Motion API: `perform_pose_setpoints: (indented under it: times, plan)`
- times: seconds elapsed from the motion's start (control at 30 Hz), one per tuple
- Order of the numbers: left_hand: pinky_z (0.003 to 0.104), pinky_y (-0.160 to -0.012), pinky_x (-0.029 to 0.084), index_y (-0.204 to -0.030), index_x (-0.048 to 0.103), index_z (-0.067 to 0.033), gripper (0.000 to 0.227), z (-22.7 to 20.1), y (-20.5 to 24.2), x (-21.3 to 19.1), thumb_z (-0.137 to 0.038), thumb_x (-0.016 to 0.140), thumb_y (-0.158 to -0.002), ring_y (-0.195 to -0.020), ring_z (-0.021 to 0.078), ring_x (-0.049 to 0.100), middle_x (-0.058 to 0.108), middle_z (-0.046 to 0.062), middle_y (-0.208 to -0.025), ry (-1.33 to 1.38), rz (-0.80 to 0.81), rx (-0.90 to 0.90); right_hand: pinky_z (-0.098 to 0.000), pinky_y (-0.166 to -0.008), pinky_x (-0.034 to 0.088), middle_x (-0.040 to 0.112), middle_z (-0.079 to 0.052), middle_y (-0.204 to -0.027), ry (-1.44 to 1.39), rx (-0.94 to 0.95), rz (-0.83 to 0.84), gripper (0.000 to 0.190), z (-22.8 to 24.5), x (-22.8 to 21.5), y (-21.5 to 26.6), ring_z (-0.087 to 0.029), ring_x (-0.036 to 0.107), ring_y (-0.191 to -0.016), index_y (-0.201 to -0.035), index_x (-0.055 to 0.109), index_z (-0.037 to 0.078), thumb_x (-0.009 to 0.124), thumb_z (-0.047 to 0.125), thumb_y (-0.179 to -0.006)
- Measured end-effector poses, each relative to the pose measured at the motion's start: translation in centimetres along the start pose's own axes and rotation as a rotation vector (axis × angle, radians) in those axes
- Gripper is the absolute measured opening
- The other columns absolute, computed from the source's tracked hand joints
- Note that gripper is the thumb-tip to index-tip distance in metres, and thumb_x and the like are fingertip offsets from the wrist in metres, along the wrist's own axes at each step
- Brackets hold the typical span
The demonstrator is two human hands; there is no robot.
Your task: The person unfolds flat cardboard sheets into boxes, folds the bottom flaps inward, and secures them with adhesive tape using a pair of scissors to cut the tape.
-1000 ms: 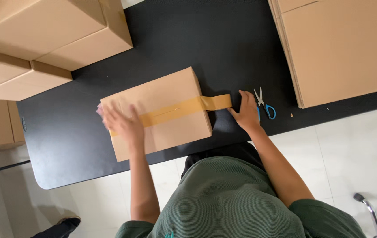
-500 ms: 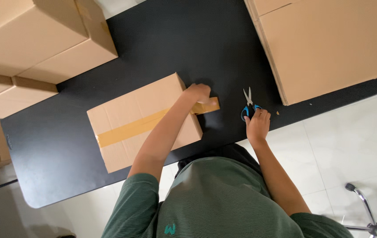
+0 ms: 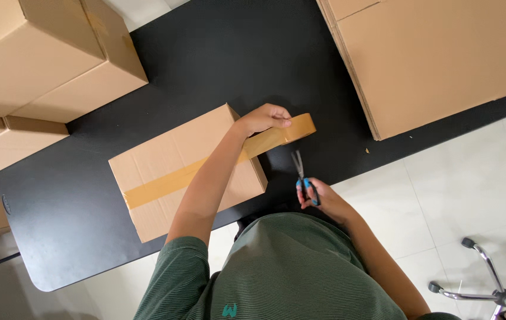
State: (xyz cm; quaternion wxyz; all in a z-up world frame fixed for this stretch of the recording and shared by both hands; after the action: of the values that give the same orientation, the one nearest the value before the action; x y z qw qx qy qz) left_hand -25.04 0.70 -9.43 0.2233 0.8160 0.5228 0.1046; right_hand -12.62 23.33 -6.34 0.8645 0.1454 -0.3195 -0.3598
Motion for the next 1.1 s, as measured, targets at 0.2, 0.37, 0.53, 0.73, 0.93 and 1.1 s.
perform_pose_setpoints:
  times: [0.2, 0.37, 0.53, 0.73, 0.93, 1.1]
  plan:
    - [0.023, -0.071, 0.049, -0.095, 0.066, -0.0112, 0.023, -0.6, 0.0, 0.5, -0.029, 0.069, -0.081, -0.078, 0.0103, 0.060, 0.067, 0.002, -0.087, 0.139, 0.030, 0.064, -0.0247, -0.052, 0.046, 0.050, -0.012, -0.064, 0.025, -0.038, 0.004, 0.033, 1.2, 2.6, -2.4, -0.017, 0.052, -0.052, -0.095, 0.050, -0.001, 0.049, 0.032, -0.091]
    - [0.022, -0.070, 0.049, -0.095, 0.066, -0.0119, 0.022, -0.6, 0.0, 0.5, -0.028, 0.069, -0.080, -0.077, 0.0089, 0.060, 0.066, 0.000, -0.086, 0.144, 0.028, 0.076, -0.0243, -0.050, 0.042, 0.050, -0.012, -0.065, 0.072, -0.087, -0.005, 0.038, 0.9, 2.7, -4.7, -0.017, 0.051, -0.054, -0.094, 0.050, 0.000, 0.054, 0.037, -0.089]
    - [0.021, -0.068, 0.049, -0.094, 0.065, -0.0126, 0.021, 1.1, -1.5, 0.4, -0.029, 0.069, -0.081, -0.075, 0.0076, 0.058, 0.065, -0.002, -0.084, 0.136, 0.035, 0.097, -0.0213, -0.051, 0.041, 0.046, -0.009, -0.072, 0.078, -0.087, 0.006, 0.038, 0.7, 2.8, -5.7, -0.015, 0.049, -0.062, -0.098, 0.047, -0.001, 0.053, 0.035, -0.089]
    - [0.022, -0.066, 0.050, -0.093, 0.067, -0.0113, 0.020, -0.6, 0.0, 0.5, -0.027, 0.068, -0.082, -0.073, 0.0095, 0.060, 0.067, 0.001, -0.085, 0.126, 0.024, 0.078, -0.0204, -0.047, 0.038, 0.047, -0.011, -0.068, 0.075, -0.076, -0.037, 0.039, 1.6, 3.2, -5.0, -0.015, 0.049, -0.060, -0.097, 0.049, -0.005, 0.058, 0.031, -0.087]
    - [0.021, -0.065, 0.049, -0.092, 0.067, -0.0125, 0.020, 0.1, -0.6, 0.5, -0.028, 0.070, -0.080, -0.072, 0.0085, 0.059, 0.066, 0.000, -0.082, 0.134, 0.018, 0.077, -0.0160, -0.042, 0.035, 0.048, -0.009, -0.066, 0.089, -0.091, -0.067, 0.029, 1.2, 2.7, -5.4, -0.013, 0.050, -0.058, -0.095, 0.050, -0.006, 0.057, 0.021, -0.087]
    - [0.021, -0.063, 0.049, -0.092, 0.067, -0.0129, 0.020, -0.3, -0.3, 0.5, -0.028, 0.071, -0.079, -0.071, 0.0084, 0.059, 0.067, 0.000, -0.082, 0.128, 0.007, 0.065, -0.0133, -0.036, 0.033, 0.051, -0.009, -0.058, 0.139, -0.095, -0.114, 0.020, 1.4, 2.3, -5.2, -0.012, 0.053, -0.050, -0.090, 0.055, -0.005, 0.061, 0.013, -0.085]
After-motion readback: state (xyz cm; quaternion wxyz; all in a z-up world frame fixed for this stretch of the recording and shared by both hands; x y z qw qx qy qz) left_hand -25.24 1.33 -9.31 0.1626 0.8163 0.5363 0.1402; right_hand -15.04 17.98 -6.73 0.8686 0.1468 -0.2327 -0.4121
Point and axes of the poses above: each hand's wrist, its own y-axis away from the middle knuckle, its own x-axis out of the palm, z = x × y, the point moved 4 cm from there along -y, towards the middle knuckle
